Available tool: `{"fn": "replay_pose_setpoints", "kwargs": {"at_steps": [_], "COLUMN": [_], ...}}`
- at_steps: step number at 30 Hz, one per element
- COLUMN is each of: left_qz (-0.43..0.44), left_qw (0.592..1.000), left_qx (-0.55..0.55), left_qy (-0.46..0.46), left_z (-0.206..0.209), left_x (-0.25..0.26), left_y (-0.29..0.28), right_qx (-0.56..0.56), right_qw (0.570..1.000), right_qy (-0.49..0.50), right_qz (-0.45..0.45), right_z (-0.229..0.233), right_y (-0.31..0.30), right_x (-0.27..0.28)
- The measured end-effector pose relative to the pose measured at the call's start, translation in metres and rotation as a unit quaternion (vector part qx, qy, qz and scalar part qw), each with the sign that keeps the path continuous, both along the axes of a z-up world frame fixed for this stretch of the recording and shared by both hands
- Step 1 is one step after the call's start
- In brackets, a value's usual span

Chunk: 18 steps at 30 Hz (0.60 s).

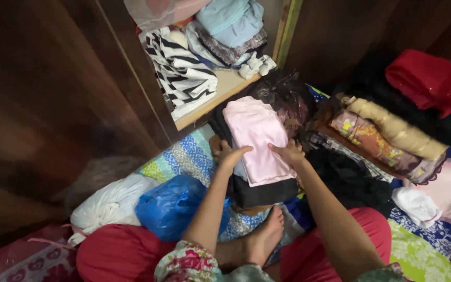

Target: Organizing clothes and various items inside a wardrobe while sitting.

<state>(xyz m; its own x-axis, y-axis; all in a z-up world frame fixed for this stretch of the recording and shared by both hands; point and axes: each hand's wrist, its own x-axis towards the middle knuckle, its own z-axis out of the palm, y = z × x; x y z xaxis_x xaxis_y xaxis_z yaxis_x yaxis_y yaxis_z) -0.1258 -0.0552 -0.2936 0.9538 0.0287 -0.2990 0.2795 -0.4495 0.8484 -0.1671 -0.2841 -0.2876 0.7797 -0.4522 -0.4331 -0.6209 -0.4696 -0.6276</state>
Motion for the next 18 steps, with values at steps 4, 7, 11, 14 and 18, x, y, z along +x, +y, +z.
{"fn": "replay_pose_setpoints", "kwargs": {"at_steps": [4, 7, 11, 14, 18], "left_qz": [0.051, 0.130, 0.201, 0.202, 0.157], "left_qw": [0.999, 0.985, 0.950, 0.944, 0.976], "left_qx": [-0.003, -0.074, -0.216, -0.230, 0.100], "left_qy": [0.008, 0.081, 0.108, 0.122, 0.111], "left_z": [-0.036, -0.034, -0.046, -0.041, -0.016], "left_x": [0.008, -0.003, -0.006, -0.007, -0.014], "left_y": [-0.001, 0.008, 0.026, 0.023, 0.009], "right_qx": [-0.006, 0.007, 0.053, 0.024, -0.037], "right_qw": [1.000, 0.999, 0.998, 1.000, 0.999], "right_qy": [-0.015, -0.036, -0.016, -0.001, -0.014], "right_qz": [0.005, 0.023, -0.007, -0.014, 0.033], "right_z": [0.000, 0.022, 0.062, 0.061, 0.035], "right_y": [0.000, 0.007, 0.028, 0.026, 0.010], "right_x": [-0.002, -0.012, -0.023, -0.022, -0.012]}}
